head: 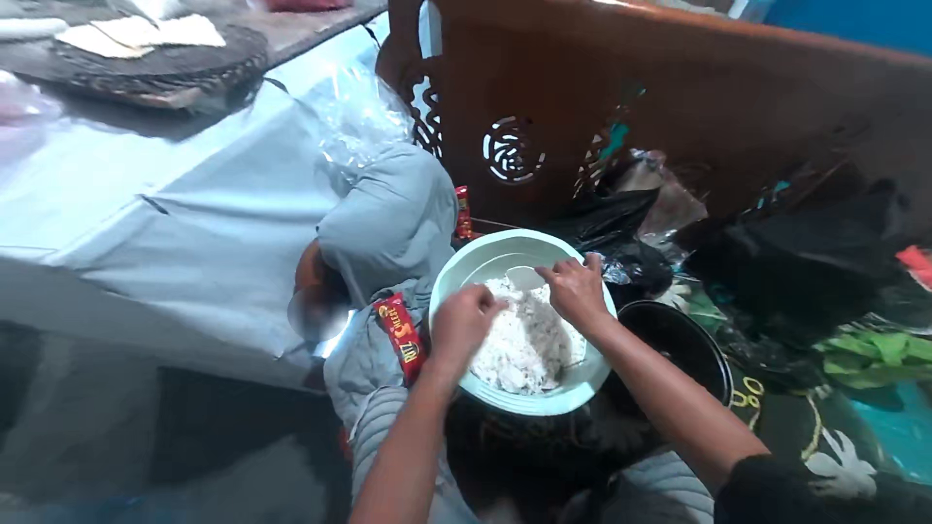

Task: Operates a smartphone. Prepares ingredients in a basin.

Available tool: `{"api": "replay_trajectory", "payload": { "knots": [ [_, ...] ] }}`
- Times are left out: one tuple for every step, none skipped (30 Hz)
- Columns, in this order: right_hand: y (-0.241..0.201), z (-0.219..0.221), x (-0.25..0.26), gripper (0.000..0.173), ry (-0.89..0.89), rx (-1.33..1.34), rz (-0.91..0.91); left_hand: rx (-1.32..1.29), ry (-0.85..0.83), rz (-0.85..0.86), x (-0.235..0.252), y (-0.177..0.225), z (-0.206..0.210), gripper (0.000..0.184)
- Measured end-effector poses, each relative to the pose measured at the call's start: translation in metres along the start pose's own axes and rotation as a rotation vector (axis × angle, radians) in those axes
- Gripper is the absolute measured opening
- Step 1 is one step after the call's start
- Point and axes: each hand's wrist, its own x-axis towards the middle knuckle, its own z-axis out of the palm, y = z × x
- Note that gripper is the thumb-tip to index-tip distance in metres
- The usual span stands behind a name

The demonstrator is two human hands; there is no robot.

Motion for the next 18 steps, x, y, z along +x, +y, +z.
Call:
{"api": "replay_trajectory", "payload": {
  "knots": [
    [-0.002, 0.006, 0.013, 0.036, -0.038, -0.025, -0.037, -0.015, 0.119, -0.053, 0.01, -0.02, -0.006, 0.034],
    [-0.002, 0.01, 0.026, 0.036, -0.083, -0.057, -0.072, -0.031, 0.234, -0.088, 0.018, -0.036, -0.008, 0.034],
    [-0.001, 0.012, 0.039, 0.034, -0.138, -0.085, -0.104, -0.04, 0.331, -0.112, 0.025, -0.05, -0.005, 0.033],
    [0.0, 0.012, 0.051, 0.033, -0.209, -0.102, -0.134, -0.047, 0.376, -0.13, 0.031, -0.061, -0.001, 0.032],
    [0.002, 0.012, 0.061, 0.03, -0.284, -0.105, -0.167, -0.058, 0.358, -0.153, 0.035, -0.069, 0.003, 0.03],
    [0.006, 0.013, 0.069, 0.029, -0.346, -0.103, -0.204, -0.082, 0.314, -0.175, 0.038, -0.072, 0.005, 0.029],
    [0.008, 0.016, 0.074, 0.028, -0.398, -0.107, -0.24, -0.11, 0.283, -0.18, 0.041, -0.073, 0.006, 0.028],
    [0.008, 0.02, 0.077, 0.028, -0.446, -0.11, -0.265, -0.134, 0.262, -0.186, 0.043, -0.073, 0.006, 0.027],
    [0.006, 0.024, 0.079, 0.028, -0.491, -0.112, -0.277, -0.151, 0.251, -0.198, 0.046, -0.074, 0.004, 0.026],
    [0.002, 0.026, 0.082, 0.029, -0.534, -0.104, -0.278, -0.164, 0.246, -0.21, 0.049, -0.076, 0.003, 0.025],
    [0.0, 0.026, 0.085, 0.028, -0.575, -0.088, -0.274, -0.179, 0.241, -0.22, 0.051, -0.077, 0.003, 0.025],
    [0.0, 0.025, 0.088, 0.028, -0.616, -0.063, -0.27, -0.202, 0.234, -0.221, 0.052, -0.079, 0.004, 0.025],
    [0.003, 0.026, 0.091, 0.027, -0.645, -0.025, -0.266, -0.224, 0.225, -0.215, 0.053, -0.081, 0.004, 0.024],
    [0.01, 0.028, 0.093, 0.025, -0.647, 0.015, -0.273, -0.237, 0.221, -0.208, 0.053, -0.082, 0.005, 0.023],
    [0.018, 0.027, 0.094, 0.024, -0.633, 0.06, -0.284, -0.245, 0.219, -0.201, 0.053, -0.082, 0.005, 0.022],
    [0.025, 0.024, 0.094, 0.024, -0.621, 0.1, -0.291, -0.251, 0.219, -0.196, 0.053, -0.083, 0.005, 0.021],
    [0.03, 0.018, 0.092, 0.023, -0.608, 0.132, -0.295, -0.257, 0.218, -0.195, 0.053, -0.084, 0.004, 0.021],
    [0.033, 0.01, 0.087, 0.023, -0.587, 0.155, -0.297, -0.265, 0.216, -0.194, 0.052, -0.084, 0.004, 0.02]
  ]
}}
